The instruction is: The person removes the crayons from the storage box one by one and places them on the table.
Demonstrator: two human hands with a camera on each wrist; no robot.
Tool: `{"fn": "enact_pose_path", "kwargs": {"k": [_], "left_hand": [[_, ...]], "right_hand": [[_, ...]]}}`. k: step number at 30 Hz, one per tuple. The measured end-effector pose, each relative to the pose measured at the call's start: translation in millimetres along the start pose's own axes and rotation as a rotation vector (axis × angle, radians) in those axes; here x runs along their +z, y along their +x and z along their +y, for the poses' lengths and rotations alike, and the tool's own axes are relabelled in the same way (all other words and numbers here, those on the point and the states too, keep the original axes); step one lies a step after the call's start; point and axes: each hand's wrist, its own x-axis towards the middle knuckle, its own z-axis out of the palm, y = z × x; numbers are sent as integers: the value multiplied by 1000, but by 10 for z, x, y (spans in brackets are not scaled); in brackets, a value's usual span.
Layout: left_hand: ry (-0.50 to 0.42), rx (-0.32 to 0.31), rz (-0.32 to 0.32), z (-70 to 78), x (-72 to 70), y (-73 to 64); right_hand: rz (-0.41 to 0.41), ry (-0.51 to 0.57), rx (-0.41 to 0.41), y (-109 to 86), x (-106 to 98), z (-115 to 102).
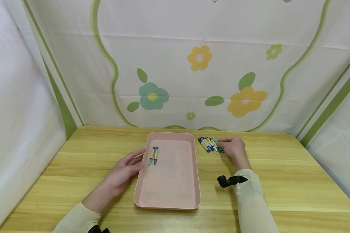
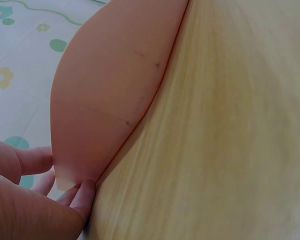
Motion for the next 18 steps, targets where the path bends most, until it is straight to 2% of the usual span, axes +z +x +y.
{"fn": "enact_pose_path", "kwargs": {"k": [6,12,18], "left_hand": [[0,0,-3,-10,-9,6],[2,-1,-3,-11,-15,10],[4,-1,-1,-11,-13,9]], "right_hand": [[-12,56,-14,-11,-11,-13],[-8,167,-29,-12,-36,-35],[11,229,-86,-45,-71,-140]]}}
